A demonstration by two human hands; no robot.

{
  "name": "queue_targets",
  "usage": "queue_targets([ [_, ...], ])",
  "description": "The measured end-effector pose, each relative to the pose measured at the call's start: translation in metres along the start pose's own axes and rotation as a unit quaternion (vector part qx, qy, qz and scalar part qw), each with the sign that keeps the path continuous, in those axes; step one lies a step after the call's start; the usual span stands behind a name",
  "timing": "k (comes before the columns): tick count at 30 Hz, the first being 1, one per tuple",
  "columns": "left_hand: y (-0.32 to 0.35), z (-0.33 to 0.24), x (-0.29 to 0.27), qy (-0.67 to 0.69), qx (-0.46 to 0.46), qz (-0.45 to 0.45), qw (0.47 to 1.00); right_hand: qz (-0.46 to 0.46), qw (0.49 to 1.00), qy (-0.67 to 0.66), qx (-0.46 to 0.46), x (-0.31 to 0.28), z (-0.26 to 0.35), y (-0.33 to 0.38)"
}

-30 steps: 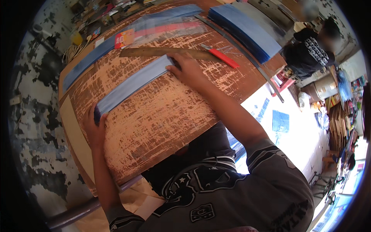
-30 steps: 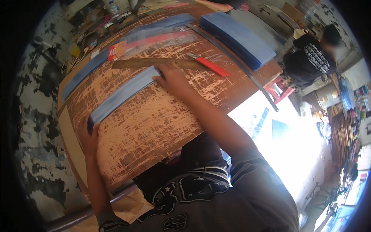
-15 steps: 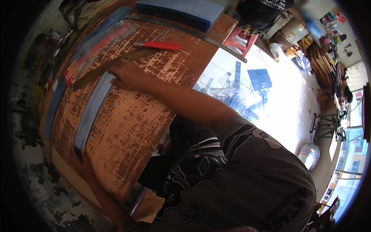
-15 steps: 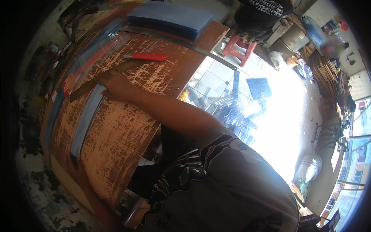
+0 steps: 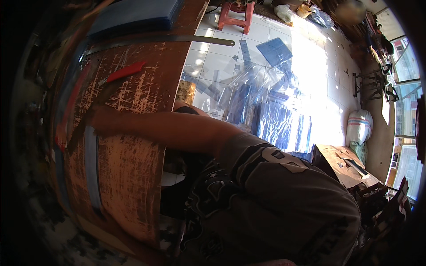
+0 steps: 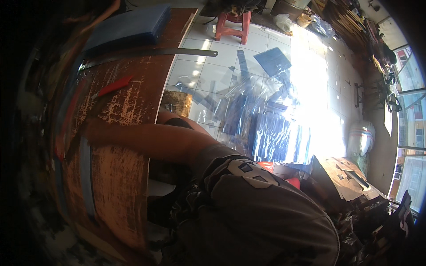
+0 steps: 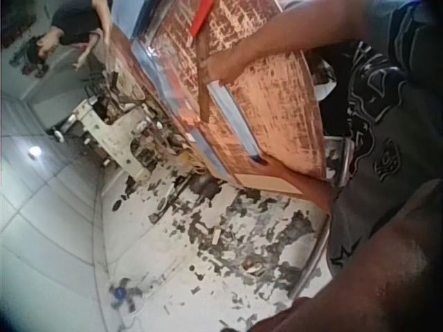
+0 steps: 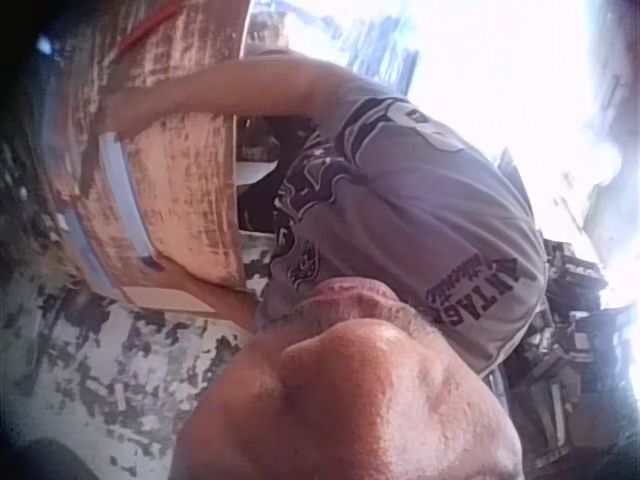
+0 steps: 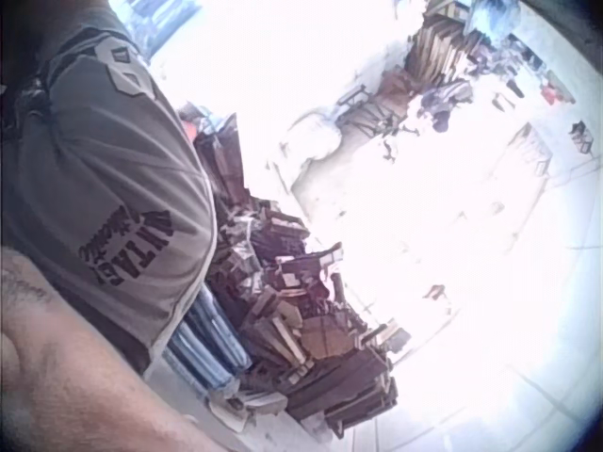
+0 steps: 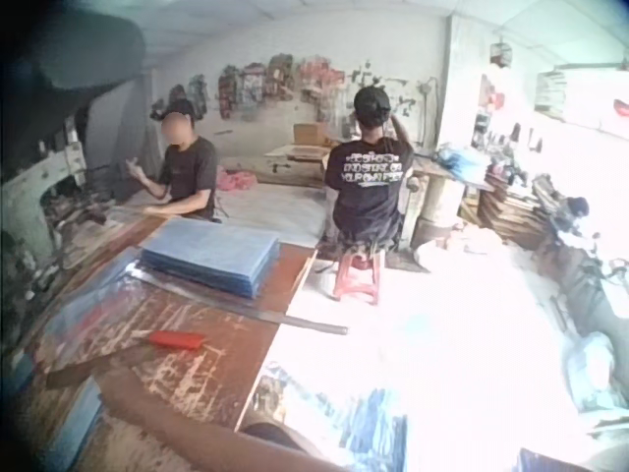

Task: The person organizes blue plastic sheets on a wooden table, places them into a clear plastic bag, and then arranges plastic materials within a printed bag.

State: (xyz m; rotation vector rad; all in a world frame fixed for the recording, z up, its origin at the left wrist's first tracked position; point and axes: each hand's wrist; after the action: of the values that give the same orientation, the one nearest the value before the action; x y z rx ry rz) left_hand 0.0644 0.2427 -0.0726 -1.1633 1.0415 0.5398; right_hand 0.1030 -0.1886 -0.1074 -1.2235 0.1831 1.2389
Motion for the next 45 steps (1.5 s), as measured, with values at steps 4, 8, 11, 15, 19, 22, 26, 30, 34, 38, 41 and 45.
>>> queue_targets([
  [4, 0.009, 0.005, 0.001, -0.003, -0.071, 0.035, 0.997, 0.086, 0.996, 0.018, 0.011, 0.0, 0.001, -0.01],
  [8, 0.004, 0.001, 0.002, 0.008, -0.075, 0.049, 0.996, 0.133, 0.987, 0.088, 0.005, 0.007, -0.002, -0.014],
  [11, 0.006, 0.005, 0.005, 0.026, -0.08, 0.049, 0.995, 0.121, 0.99, 0.076, 0.01, 0.005, 0.002, -0.011],
  [15, 0.002, 0.012, 0.013, -0.026, -0.03, 0.019, 0.999, 0.087, 0.992, 0.089, -0.013, 0.017, -0.007, -0.013],
  [19, 0.004, 0.002, 0.007, -0.036, -0.041, 0.004, 0.999, 0.073, 0.994, 0.075, 0.011, 0.034, -0.008, -0.024],
  [22, 0.0, -0.013, 0.007, -0.038, -0.041, -0.006, 0.998, 0.065, 0.992, 0.109, 0.018, 0.039, -0.019, -0.025],
  [26, 0.014, -0.019, -0.004, -0.051, -0.065, -0.01, 0.997, 0.111, 0.986, 0.122, -0.003, 0.02, 0.001, -0.022],
  [30, 0.015, -0.03, -0.014, -0.046, -0.078, -0.018, 0.996, 0.083, 0.996, 0.029, 0.019, -0.017, 0.009, -0.009],
  [34, 0.016, 0.005, 0.002, -0.067, -0.141, -0.01, 0.988, 0.108, 0.994, -0.01, 0.028, -0.033, 0.016, -0.006],
  [38, 0.017, 0.009, 0.004, 0.007, -0.218, 0.019, 0.976, 0.092, 0.996, -0.016, 0.008, -0.027, 0.013, -0.004],
  [41, 0.012, -0.005, -0.001, 0.06, -0.209, 0.024, 0.976, 0.067, 0.997, -0.039, -0.002, -0.016, 0.004, -0.004],
  [45, 0.017, -0.023, -0.008, 0.184, -0.215, 0.043, 0.958, 0.04, 0.997, -0.07, 0.007, -0.014, 0.007, -0.001],
])
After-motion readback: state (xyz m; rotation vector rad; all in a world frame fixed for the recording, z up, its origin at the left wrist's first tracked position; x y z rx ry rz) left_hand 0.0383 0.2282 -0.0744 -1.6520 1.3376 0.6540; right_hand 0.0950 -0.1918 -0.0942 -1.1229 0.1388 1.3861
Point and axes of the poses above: each hand's wrist, its own y-axis away from the middle knuckle, its own x-axis out of the palm, z = x × y, and after that the axes turned 10 degrees about -x, right-handed
